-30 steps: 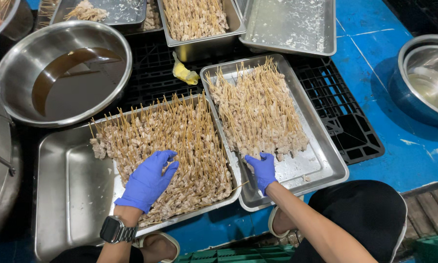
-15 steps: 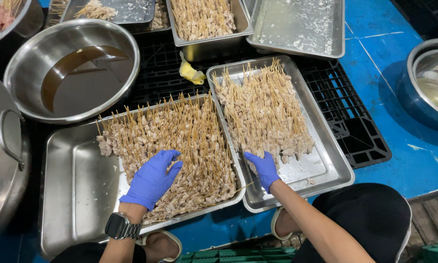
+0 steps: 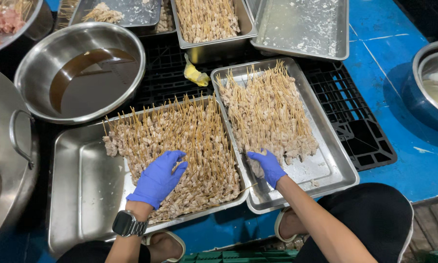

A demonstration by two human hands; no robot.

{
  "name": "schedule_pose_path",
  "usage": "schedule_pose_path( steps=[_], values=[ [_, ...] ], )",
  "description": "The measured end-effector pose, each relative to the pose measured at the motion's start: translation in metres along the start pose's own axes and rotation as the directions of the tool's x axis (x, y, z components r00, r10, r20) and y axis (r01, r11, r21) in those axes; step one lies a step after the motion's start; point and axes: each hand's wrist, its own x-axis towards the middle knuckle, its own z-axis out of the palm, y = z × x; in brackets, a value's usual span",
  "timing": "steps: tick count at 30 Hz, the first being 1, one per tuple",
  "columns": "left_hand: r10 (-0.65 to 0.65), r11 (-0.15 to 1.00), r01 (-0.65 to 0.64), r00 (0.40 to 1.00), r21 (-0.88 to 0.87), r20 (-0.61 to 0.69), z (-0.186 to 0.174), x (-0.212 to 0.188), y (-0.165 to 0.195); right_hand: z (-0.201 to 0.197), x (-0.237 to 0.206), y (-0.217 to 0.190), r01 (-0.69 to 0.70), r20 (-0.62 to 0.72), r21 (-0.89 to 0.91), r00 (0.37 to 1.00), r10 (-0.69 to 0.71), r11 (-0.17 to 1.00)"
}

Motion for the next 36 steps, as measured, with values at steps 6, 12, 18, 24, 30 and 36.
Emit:
schedule_pose_path(
  steps=[6,12,18,24,30,36],
  values=[
    [-0.005,0.999,0.006,1.000,0.035,-0.024,-0.006,-0.008,-0.006,0.000,-0.005,-0.004,0.006,-0.132,-0.097,0.991,-0.019,0.995],
    [0.020,1.000,-0.019,0.999,0.023,-0.041,-0.005,-0.008,-0.011,0.001,-0.007,-0.007,-0.090,-0.133,-0.057,0.988,0.081,0.994],
    [0.008,0.998,-0.006,0.999,0.065,-0.036,-0.009,-0.010,-0.014,0.000,-0.002,0.001,0.060,-0.152,-0.125,0.985,-0.079,0.990],
    [-0.051,0.997,0.050,0.999,0.059,0.011,-0.011,-0.006,-0.010,-0.002,0.002,0.009,0.079,-0.037,0.009,0.996,-0.079,0.997],
    [-0.046,0.999,0.046,0.999,0.027,0.003,-0.014,-0.005,-0.006,0.006,-0.011,-0.007,0.043,-0.183,-0.058,0.982,-0.053,0.997],
    [-0.040,0.999,0.039,0.999,0.034,0.005,-0.007,-0.006,-0.010,0.005,-0.040,-0.033,0.065,-0.182,0.004,0.981,-0.063,0.998]
  ],
)
